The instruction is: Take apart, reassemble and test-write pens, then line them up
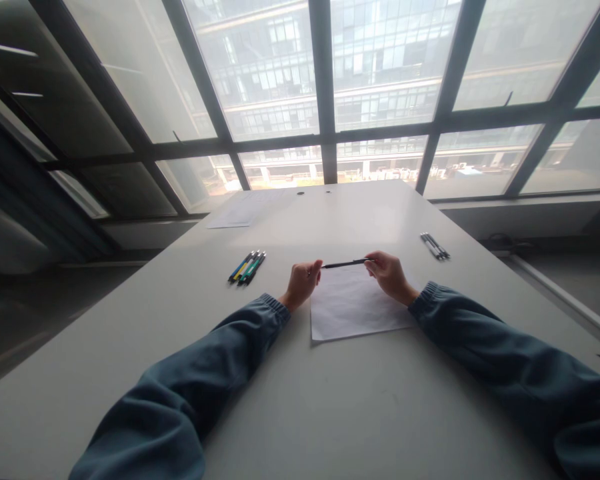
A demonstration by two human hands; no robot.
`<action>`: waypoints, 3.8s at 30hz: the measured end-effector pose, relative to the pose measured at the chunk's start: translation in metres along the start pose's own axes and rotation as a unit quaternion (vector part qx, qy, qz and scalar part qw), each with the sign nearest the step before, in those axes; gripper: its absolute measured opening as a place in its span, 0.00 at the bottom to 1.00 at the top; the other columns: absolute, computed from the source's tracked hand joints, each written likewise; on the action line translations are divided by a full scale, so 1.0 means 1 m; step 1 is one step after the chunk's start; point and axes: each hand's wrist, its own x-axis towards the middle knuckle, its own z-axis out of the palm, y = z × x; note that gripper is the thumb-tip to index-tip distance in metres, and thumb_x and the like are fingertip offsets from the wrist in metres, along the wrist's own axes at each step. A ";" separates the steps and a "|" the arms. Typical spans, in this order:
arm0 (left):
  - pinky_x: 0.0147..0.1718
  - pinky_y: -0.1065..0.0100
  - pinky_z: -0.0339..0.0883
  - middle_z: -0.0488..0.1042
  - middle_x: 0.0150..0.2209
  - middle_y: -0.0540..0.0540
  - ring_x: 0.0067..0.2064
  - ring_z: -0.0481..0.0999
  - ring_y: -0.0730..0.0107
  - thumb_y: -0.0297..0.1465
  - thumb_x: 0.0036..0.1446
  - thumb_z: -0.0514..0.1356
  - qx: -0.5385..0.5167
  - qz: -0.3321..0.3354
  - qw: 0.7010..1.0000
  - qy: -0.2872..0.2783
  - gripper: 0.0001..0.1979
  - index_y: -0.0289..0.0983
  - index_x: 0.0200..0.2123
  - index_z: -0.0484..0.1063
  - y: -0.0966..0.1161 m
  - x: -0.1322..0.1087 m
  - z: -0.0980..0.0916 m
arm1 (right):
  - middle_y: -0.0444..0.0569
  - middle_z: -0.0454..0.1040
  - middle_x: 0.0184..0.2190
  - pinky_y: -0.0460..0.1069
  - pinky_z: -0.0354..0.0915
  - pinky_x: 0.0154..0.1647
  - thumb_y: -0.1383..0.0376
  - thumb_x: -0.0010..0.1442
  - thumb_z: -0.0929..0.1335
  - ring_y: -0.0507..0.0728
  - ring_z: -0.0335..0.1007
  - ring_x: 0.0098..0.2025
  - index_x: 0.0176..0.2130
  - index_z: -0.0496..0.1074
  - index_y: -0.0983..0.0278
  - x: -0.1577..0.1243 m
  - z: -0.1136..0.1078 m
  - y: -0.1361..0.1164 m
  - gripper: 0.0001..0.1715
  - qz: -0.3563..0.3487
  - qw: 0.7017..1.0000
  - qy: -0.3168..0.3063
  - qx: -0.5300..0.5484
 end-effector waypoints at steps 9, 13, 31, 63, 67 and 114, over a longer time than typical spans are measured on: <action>0.42 0.64 0.69 0.78 0.24 0.45 0.32 0.78 0.66 0.53 0.70 0.34 -0.035 -0.024 0.999 -0.030 0.42 0.37 0.22 0.76 -0.005 0.001 0.001 | 0.42 0.68 0.18 0.48 0.63 0.23 0.50 0.56 0.72 0.51 0.63 0.21 0.33 0.74 0.65 0.000 0.000 -0.004 0.20 0.000 1.000 0.005 -0.009; 0.40 0.64 0.70 0.80 0.31 0.44 0.35 0.79 0.65 0.52 0.70 0.38 -0.069 -0.007 0.998 -0.010 0.34 0.35 0.44 0.77 -0.005 0.003 0.001 | 0.42 0.68 0.19 0.48 0.63 0.23 0.50 0.56 0.72 0.52 0.63 0.21 0.33 0.74 0.65 0.000 0.000 -0.005 0.20 0.006 1.000 0.008 -0.007; 0.37 0.67 0.70 0.81 0.33 0.47 0.36 0.79 0.69 0.36 0.65 0.60 -0.016 0.066 0.997 0.043 0.08 0.37 0.40 0.72 0.002 0.004 0.001 | 0.41 0.67 0.18 0.47 0.61 0.22 0.51 0.56 0.72 0.51 0.62 0.21 0.34 0.74 0.65 0.003 -0.002 0.003 0.20 0.014 1.000 0.020 0.002; 0.35 0.63 0.72 0.81 0.33 0.45 0.36 0.78 0.64 0.38 0.61 0.65 0.020 0.074 0.997 0.013 0.09 0.40 0.34 0.81 0.000 0.004 0.001 | 0.45 0.73 0.23 0.49 0.66 0.26 0.54 0.59 0.71 0.54 0.70 0.24 0.37 0.73 0.65 0.003 -0.008 -0.003 0.16 0.009 0.997 -0.028 -0.064; 0.35 0.64 0.72 0.81 0.33 0.45 0.35 0.78 0.64 0.37 0.61 0.65 0.020 0.070 0.997 0.009 0.08 0.40 0.34 0.81 0.000 0.004 0.001 | 0.51 0.80 0.34 0.51 0.69 0.35 0.59 0.63 0.69 0.57 0.74 0.31 0.46 0.76 0.62 0.003 -0.013 -0.011 0.13 -0.064 0.975 -0.100 -0.190; 0.37 0.68 0.69 0.81 0.33 0.47 0.31 0.75 0.69 0.35 0.60 0.64 0.065 -0.010 0.998 -0.024 0.09 0.38 0.35 0.82 -0.026 0.008 0.006 | 0.55 0.78 0.44 0.53 0.64 0.49 0.68 0.62 0.69 0.63 0.70 0.49 0.39 0.81 0.63 0.013 -0.037 0.006 0.09 0.053 0.868 -0.082 -0.487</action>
